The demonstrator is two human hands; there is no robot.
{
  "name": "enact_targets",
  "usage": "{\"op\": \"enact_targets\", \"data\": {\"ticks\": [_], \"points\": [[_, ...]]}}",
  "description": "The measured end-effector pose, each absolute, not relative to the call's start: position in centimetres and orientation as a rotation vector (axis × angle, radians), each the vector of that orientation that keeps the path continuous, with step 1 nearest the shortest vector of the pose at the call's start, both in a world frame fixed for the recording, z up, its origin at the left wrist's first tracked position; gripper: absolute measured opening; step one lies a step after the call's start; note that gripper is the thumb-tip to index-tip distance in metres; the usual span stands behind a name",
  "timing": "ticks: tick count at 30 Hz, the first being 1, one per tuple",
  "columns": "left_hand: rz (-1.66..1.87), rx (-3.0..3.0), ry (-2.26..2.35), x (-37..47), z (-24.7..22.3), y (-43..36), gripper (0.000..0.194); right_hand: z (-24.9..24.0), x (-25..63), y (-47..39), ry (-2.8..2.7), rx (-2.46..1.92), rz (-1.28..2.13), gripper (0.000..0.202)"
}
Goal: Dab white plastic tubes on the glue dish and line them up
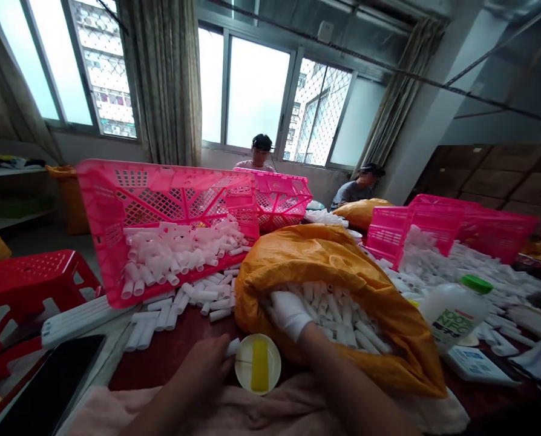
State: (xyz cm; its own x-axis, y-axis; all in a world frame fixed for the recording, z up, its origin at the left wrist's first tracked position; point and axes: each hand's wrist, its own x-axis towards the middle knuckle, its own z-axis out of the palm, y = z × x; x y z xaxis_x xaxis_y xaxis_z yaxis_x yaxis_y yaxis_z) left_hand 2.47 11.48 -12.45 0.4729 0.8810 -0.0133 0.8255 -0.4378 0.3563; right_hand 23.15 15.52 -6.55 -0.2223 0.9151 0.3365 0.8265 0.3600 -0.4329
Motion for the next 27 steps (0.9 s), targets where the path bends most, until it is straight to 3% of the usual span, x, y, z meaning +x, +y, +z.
{"op": "enact_targets", "data": {"ticks": [8,17,27], "points": [[0.281,2.420,1.481,3.0,-12.9,11.3,0.019,-9.4,27.1,9.1,-1.924,-1.474,0.748,0.037],[0.181,2.484,1.534,3.3,-12.6,11.0,0.019,-11.3,25.5,8.9,-2.254,-1.209,0.533,0.027],[0.193,2.517,1.524,3.4,-12.6,10.9,0.017,-10.9,26.6,8.1,-2.538,-0.963,0.328,0.031]]}}
